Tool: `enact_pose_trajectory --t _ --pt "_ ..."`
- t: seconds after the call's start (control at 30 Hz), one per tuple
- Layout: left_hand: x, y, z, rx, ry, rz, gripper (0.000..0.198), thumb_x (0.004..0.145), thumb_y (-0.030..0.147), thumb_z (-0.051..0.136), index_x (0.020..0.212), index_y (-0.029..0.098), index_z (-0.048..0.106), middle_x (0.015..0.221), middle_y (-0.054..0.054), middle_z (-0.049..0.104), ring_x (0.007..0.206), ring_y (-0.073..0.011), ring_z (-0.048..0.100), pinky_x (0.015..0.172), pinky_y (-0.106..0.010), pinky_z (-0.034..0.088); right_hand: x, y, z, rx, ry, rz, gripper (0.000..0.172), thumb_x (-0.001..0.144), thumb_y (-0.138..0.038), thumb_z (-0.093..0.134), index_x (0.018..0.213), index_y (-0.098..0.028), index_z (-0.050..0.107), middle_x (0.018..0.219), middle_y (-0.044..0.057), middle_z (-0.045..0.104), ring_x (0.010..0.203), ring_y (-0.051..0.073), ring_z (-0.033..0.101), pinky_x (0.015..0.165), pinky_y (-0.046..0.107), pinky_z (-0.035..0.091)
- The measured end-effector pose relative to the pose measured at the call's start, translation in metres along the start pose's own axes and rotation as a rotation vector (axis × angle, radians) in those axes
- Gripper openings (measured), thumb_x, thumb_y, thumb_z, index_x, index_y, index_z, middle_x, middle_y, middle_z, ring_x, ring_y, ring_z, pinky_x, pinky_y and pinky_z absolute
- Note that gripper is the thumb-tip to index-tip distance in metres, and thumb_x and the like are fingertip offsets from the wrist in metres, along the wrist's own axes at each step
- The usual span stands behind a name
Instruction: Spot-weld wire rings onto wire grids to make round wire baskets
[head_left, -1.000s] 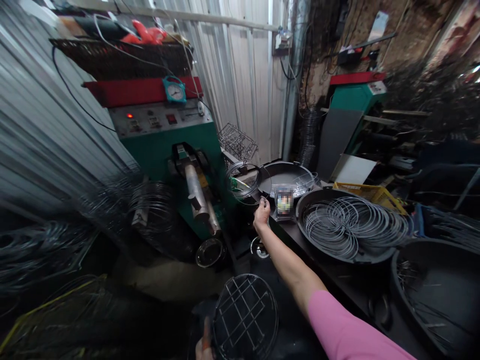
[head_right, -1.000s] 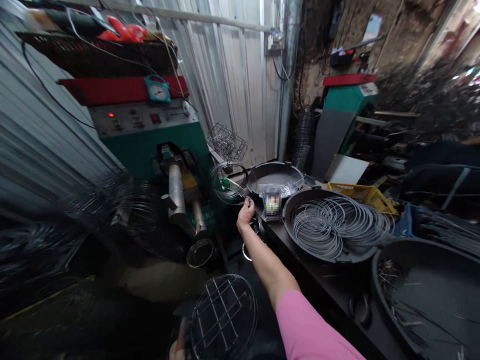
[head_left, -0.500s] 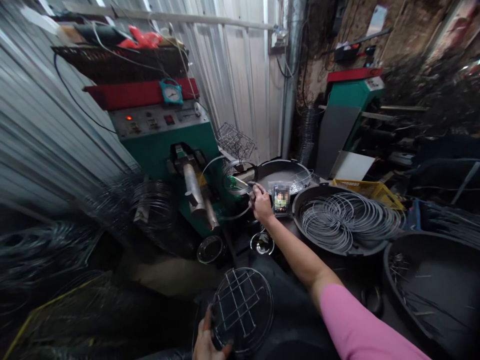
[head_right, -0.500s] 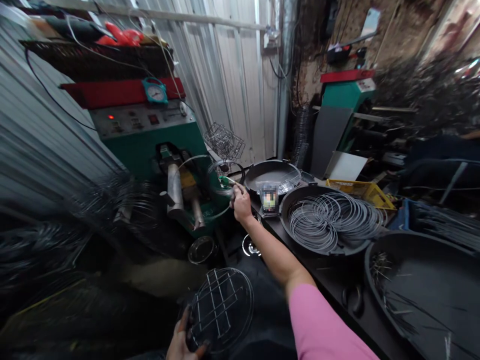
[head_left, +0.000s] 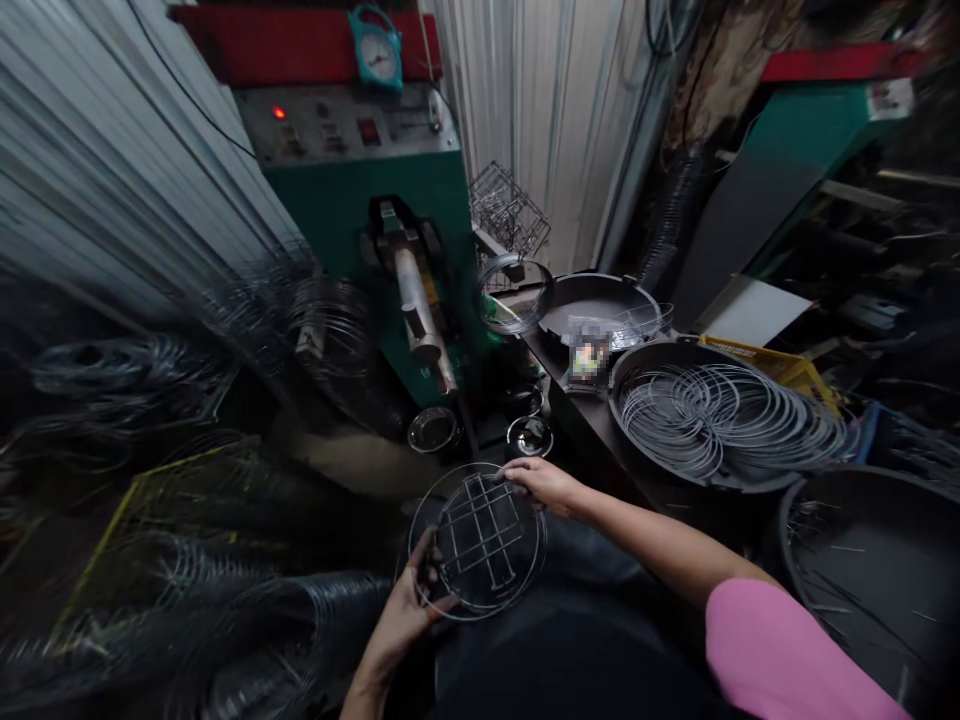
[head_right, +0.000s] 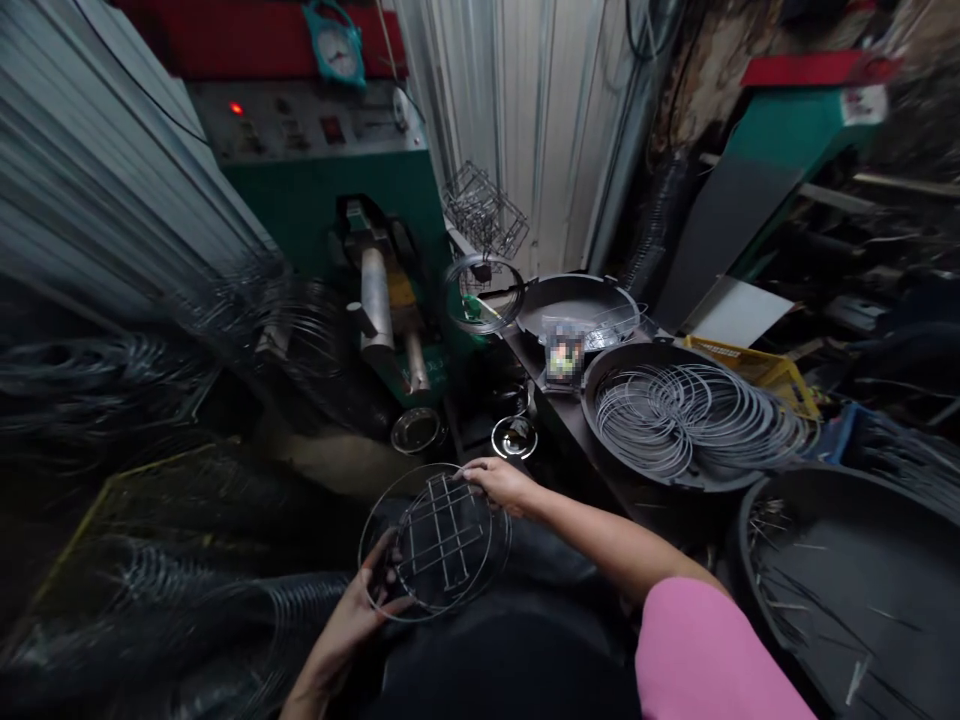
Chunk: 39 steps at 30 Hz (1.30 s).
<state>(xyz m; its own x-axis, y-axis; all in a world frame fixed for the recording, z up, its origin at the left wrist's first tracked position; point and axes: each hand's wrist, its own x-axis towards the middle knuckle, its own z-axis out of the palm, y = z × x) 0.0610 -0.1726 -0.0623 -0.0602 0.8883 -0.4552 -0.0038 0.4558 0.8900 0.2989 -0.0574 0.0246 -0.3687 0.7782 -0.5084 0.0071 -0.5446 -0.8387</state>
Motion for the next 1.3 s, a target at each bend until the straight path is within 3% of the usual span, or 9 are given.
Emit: enact_pose_trajectory --t 0.1,0.23,0.37,0.53,0.67,0.77,0.9,1.0,1.3 --pt "-0.004 0.006 -0.011 -0.167 0.028 -0.042 0.081 0.054 0.032 0.079 0.128 0.026 0.048 0.102 -0.004 0.06 0.08 -0.0129 0.059 0.064 -0.02 0.047 0.001 0.001 0.003 -0.004 0.065 0.044 0.014 0.078 -0.021 0.055 0.08 -0.015 0.067 0.044 -0.008 0.038 0.035 0.003 0.025 0.032 0.014 0.013" --pt "0.0 0.02 -0.006 -0.331 0.047 -0.001 0.071 0.061 0.039 0.074 0.124 0.021 0.05 0.091 -0.004 0.06 0.064 -0.0094 0.054 0.045 -0.017 0.037 0.004 0.008 0.005 0.016 0.134 0.068 0.014 0.079 -0.023 0.055 0.08 -0.015 0.066 0.042 -0.008 0.039 0.032 0.002 0.02 0.032 0.015 0.011" --pt "0.007 0.032 0.007 -0.4 0.07 -0.018 0.067 0.059 0.04 0.073 0.119 0.017 0.054 0.079 -0.002 0.06 0.057 -0.0098 0.054 0.043 -0.019 0.037 0.005 0.017 0.004 0.038 0.176 0.06 0.015 0.079 -0.025 0.055 0.081 -0.015 0.066 0.041 -0.009 0.037 0.03 0.002 0.018 0.031 0.016 0.01" --pt "0.011 0.032 0.01 -0.449 0.094 -0.005 0.063 0.058 0.041 0.072 0.114 0.015 0.059 0.076 -0.003 0.062 0.056 -0.0102 0.054 0.042 -0.019 0.035 0.002 0.024 0.002 0.024 0.215 0.032 0.014 0.078 -0.024 0.055 0.081 -0.015 0.066 0.041 -0.009 0.038 0.03 0.003 0.022 0.031 0.016 0.012" --pt "0.012 0.03 0.013 -0.373 0.116 0.011 0.069 0.057 0.039 0.074 0.119 0.014 0.056 0.068 0.001 0.059 0.053 -0.0082 0.051 0.041 -0.017 0.033 0.003 0.028 0.002 -0.014 0.238 0.018 0.016 0.078 -0.024 0.054 0.083 -0.015 0.066 0.043 -0.008 0.039 0.03 0.004 0.022 0.031 0.018 0.013" --pt "0.011 0.031 0.017 -0.299 0.123 0.004 0.077 0.057 0.04 0.072 0.125 0.011 0.05 0.056 0.005 0.053 0.045 -0.0063 0.045 0.04 -0.017 0.032 0.005 0.032 0.001 -0.065 0.282 -0.067 0.012 0.074 -0.021 0.059 0.082 -0.016 0.066 0.046 -0.007 0.046 0.034 0.005 0.031 0.035 0.018 0.023" --pt "0.011 0.034 0.019 -0.211 0.126 0.002 0.079 0.062 0.043 0.068 0.13 0.008 0.046 0.049 0.006 0.051 0.041 -0.0067 0.042 0.041 -0.018 0.034 0.003 0.04 -0.007 -0.249 0.371 -0.325 0.021 0.067 -0.012 0.062 0.086 -0.019 0.068 0.066 -0.003 0.062 0.059 0.011 0.053 0.057 0.02 0.042" --pt "0.012 0.033 0.018 -0.101 0.144 -0.007 0.074 0.063 0.042 0.067 0.127 0.008 0.05 0.049 0.005 0.052 0.042 -0.0084 0.042 0.041 -0.02 0.035 0.001 0.047 -0.015 -0.424 0.355 -0.446 0.024 0.07 -0.013 0.061 0.092 -0.021 0.069 0.081 0.0 0.069 0.076 0.016 0.061 0.073 0.026 0.045" --pt "0.015 0.023 0.016 0.021 0.138 -0.04 0.07 0.069 0.043 0.06 0.129 0.009 0.048 0.049 0.006 0.045 0.042 -0.0077 0.037 0.039 -0.019 0.031 0.0 0.066 -0.027 -0.605 0.287 -0.39 0.029 0.077 -0.018 0.054 0.103 -0.02 0.067 0.095 0.004 0.07 0.089 0.02 0.064 0.083 0.034 0.047"
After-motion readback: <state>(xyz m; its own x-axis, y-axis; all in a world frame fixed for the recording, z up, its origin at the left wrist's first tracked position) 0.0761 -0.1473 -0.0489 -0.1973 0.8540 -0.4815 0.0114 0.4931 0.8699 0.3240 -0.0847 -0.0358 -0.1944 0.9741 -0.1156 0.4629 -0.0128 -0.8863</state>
